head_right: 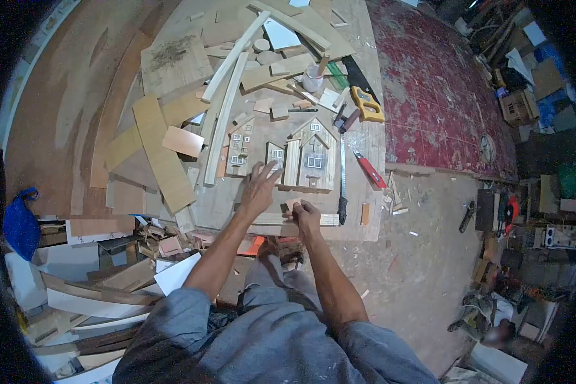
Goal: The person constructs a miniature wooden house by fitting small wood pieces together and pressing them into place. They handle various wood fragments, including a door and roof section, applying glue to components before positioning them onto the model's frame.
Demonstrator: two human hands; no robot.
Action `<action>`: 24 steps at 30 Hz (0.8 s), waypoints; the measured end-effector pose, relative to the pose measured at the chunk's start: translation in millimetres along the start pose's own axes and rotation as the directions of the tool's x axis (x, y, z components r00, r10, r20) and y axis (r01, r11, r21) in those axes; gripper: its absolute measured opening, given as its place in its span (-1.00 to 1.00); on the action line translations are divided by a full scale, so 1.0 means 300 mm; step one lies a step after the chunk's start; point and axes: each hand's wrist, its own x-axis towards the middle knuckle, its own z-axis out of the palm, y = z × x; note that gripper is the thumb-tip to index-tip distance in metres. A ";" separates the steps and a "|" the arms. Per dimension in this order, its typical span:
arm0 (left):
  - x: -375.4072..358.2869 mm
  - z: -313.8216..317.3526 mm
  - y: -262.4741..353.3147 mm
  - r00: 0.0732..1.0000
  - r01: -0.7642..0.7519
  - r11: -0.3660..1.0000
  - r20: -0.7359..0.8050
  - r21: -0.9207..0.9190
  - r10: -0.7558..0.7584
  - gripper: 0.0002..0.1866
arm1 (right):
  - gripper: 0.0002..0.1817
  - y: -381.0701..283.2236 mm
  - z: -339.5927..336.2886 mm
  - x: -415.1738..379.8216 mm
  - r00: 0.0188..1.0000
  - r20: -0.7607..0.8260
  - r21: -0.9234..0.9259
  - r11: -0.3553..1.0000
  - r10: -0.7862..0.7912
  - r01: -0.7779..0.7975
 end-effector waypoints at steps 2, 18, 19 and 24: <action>0.046 0.007 -0.027 0.996 -0.083 0.995 0.018 0.053 0.082 -0.39 | -0.84 0.023 0.029 0.031 1.000 0.001 0.053 0.999 -0.007 0.007; 0.120 0.054 -0.101 0.963 -0.258 0.951 0.122 0.171 0.239 -0.30 | -0.97 0.058 0.079 0.153 0.993 -0.020 -0.091 0.989 -0.118 0.116; 0.120 0.054 -0.103 0.959 -0.276 0.941 0.113 0.195 0.258 -0.30 | -0.97 0.061 0.082 0.156 0.992 -0.018 -0.090 0.989 -0.121 0.119; 0.124 0.062 -0.108 0.955 -0.295 0.933 0.103 0.206 0.280 -0.31 | -0.90 0.067 0.107 0.145 0.986 -0.093 -0.052 0.990 -0.136 0.132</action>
